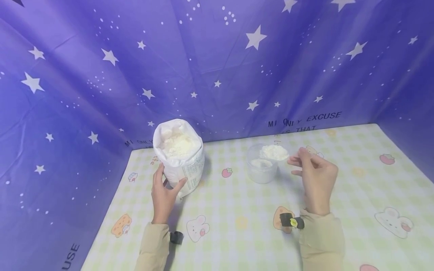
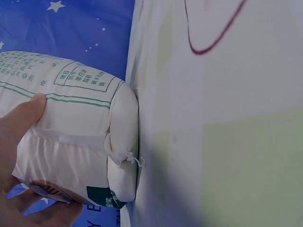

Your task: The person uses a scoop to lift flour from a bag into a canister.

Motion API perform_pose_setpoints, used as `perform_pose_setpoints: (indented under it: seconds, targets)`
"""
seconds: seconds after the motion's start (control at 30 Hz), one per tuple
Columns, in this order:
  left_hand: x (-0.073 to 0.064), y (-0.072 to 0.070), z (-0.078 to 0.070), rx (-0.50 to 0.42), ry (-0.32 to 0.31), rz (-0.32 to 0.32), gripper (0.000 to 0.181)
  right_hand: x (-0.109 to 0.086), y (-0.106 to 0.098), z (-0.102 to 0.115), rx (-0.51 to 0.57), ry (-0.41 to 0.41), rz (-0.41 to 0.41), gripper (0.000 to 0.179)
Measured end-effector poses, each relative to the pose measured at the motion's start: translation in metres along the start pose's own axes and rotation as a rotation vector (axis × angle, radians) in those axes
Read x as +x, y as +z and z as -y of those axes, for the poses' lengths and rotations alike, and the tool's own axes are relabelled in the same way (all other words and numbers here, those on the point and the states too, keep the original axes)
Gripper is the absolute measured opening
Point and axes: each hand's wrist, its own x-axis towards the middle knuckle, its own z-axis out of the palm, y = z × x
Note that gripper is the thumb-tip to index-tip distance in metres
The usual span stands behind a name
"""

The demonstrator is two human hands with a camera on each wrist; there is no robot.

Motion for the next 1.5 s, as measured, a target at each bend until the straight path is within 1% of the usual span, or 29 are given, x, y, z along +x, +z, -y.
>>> perform_pose_setpoints:
  seconds: [0.1,0.17,0.27,0.33,0.5,0.63,0.77,0.93,1.27,1.5]
  targets:
    - [0.000,0.000,-0.001,0.004,0.007,-0.002,0.091,0.002,0.002,0.000,-0.046,-0.038,0.008,0.018]
    - [0.001,0.000,-0.001,0.006,0.007,0.001,0.091,0.002,0.003,0.000,-0.112,-0.071,0.010,0.018]
    - [0.001,0.001,-0.002,0.006,0.005,0.008,0.091,0.002,0.004,0.001,-0.185,-0.098,0.007,0.018]
    - [0.002,0.001,-0.002,0.007,0.000,0.010,0.091,0.002,0.004,0.002,-0.257,-0.122,0.003,0.019]
    - [0.003,0.001,-0.004,0.009,-0.011,0.019,0.091,0.003,0.005,0.003,-0.371,-0.161,-0.010,0.018]
    - [0.002,0.001,-0.005,0.010,-0.024,0.022,0.091,0.004,0.006,0.003,-0.391,-0.164,-0.011,0.018]
    - [0.002,0.000,-0.005,0.009,-0.030,0.024,0.091,0.005,0.007,0.002,-0.425,-0.174,-0.006,0.025]
    - [0.002,-0.001,-0.005,0.007,-0.030,0.022,0.091,0.007,0.008,0.001,-0.479,-0.216,0.003,0.032]
    - [0.003,-0.002,-0.003,0.007,-0.032,0.017,0.091,0.009,0.014,0.004,-0.520,-0.294,0.032,0.033]
    - [0.002,-0.002,-0.003,0.010,-0.035,0.017,0.091,0.011,0.017,0.005,-0.540,-0.331,0.044,0.030]
